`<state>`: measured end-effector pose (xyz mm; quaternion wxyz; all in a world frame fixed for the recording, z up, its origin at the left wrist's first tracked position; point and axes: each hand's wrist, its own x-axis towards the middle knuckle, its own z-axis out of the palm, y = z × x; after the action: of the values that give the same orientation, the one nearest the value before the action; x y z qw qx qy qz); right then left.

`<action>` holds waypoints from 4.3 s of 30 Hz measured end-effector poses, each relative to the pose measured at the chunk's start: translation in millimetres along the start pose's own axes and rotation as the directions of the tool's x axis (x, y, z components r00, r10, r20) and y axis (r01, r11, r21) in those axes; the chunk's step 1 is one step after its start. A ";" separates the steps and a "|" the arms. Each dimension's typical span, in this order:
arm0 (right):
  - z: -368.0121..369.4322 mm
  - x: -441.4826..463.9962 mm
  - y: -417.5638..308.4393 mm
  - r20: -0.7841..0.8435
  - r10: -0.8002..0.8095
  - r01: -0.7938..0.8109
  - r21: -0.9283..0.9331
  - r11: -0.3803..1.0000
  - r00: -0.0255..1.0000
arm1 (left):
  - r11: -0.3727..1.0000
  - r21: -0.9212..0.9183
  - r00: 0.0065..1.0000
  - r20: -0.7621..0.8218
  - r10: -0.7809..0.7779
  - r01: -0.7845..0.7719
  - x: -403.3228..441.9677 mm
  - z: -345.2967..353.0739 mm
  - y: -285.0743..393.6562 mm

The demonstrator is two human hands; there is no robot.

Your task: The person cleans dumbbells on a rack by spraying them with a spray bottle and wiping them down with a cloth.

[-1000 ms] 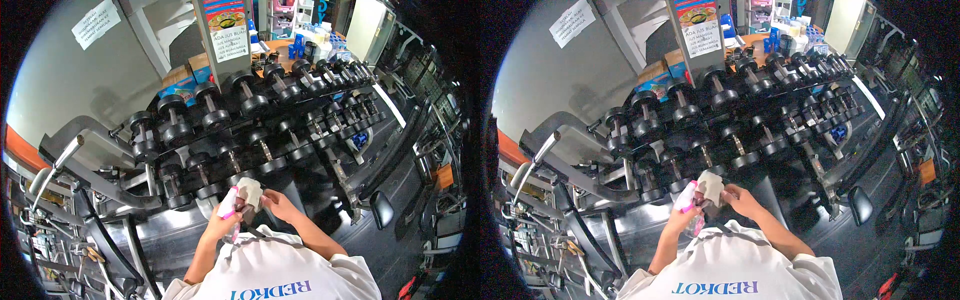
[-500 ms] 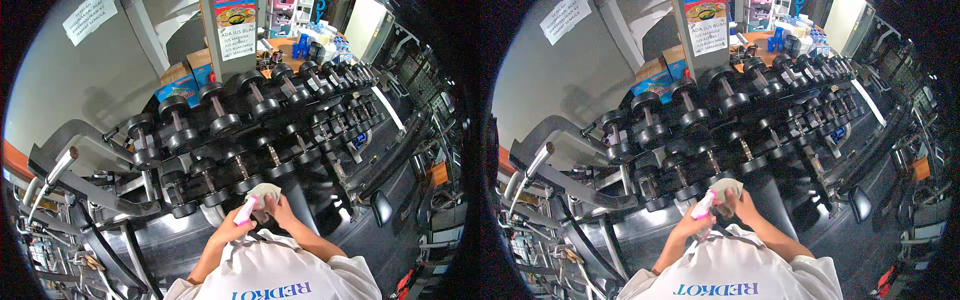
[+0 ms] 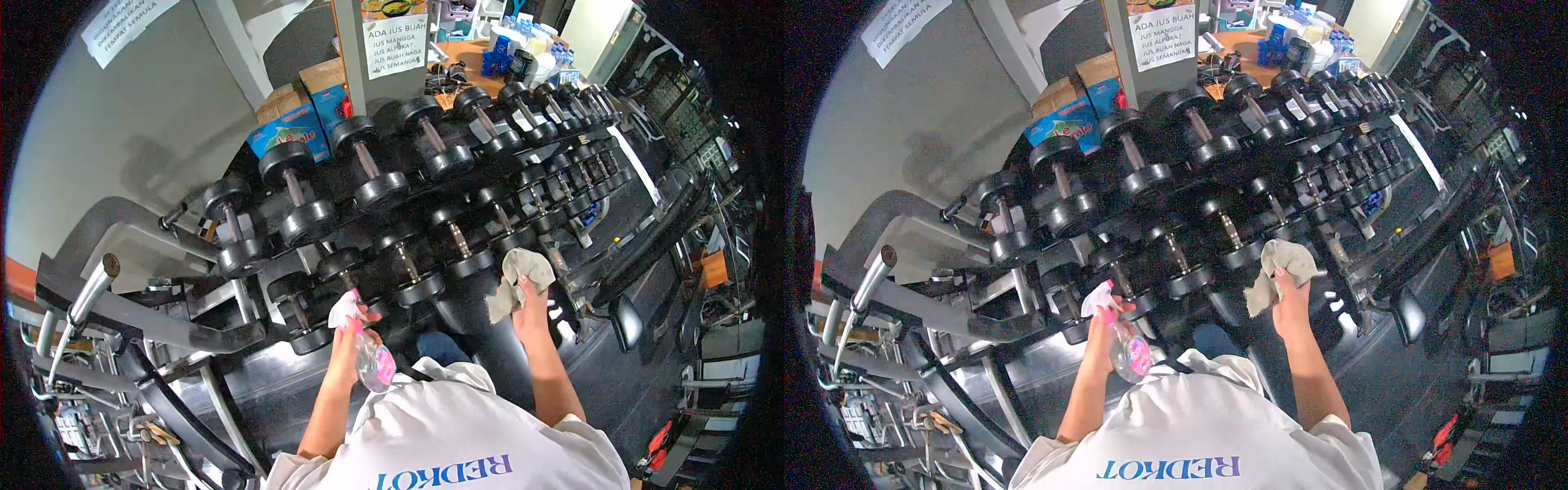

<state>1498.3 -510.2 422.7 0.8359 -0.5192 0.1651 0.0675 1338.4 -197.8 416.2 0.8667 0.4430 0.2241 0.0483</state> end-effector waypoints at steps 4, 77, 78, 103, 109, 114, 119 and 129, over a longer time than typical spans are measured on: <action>18.5 18.3 12.6 0.092 0.096 -0.096 -0.002 0.995 0.991 | 0.921 -0.334 0.979 0.060 -0.193 0.202 14.5 12.9 -12.0; 64.0 304.3 -24.3 0.051 -0.087 0.096 -0.201 0.975 0.995 | 0.762 0.641 0.960 0.151 -0.234 0.085 286.8 179.9 20.7; 66.1 303.8 -25.0 0.075 -0.129 0.142 -0.213 0.967 0.989 | 0.767 0.638 0.959 0.171 -0.225 0.066 286.1 180.9 20.1; 179.9 287.1 62.7 0.936 0.070 0.935 -0.334 -0.119 0.344 | 0.803 0.596 0.994 0.081 -0.080 0.016 250.4 143.3 18.8; 134.8 317.5 6.0 0.928 -0.282 0.922 -0.313 -0.229 0.245 | 0.799 0.600 0.998 0.008 -0.062 0.045 235.6 129.0 15.2; 120.7 366.2 22.9 0.374 -0.385 0.530 -0.696 0.485 0.844 | 0.799 0.592 0.993 -0.022 -0.116 0.106 236.7 125.0 8.3; 105.2 379.0 73.8 0.064 -0.266 0.261 -0.509 0.820 0.962 | 0.798 0.599 0.989 0.058 -0.134 0.073 241.2 135.8 -2.7; 97.3 327.7 88.9 0.119 0.421 -0.437 0.279 0.855 0.899 | 0.786 0.609 0.980 0.066 -0.187 0.109 243.8 143.0 -1.9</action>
<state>1799.9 -402.6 273.7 0.8725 -0.3351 0.2624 0.2401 1618.1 -236.8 402.9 0.6940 0.6785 0.2081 -0.1211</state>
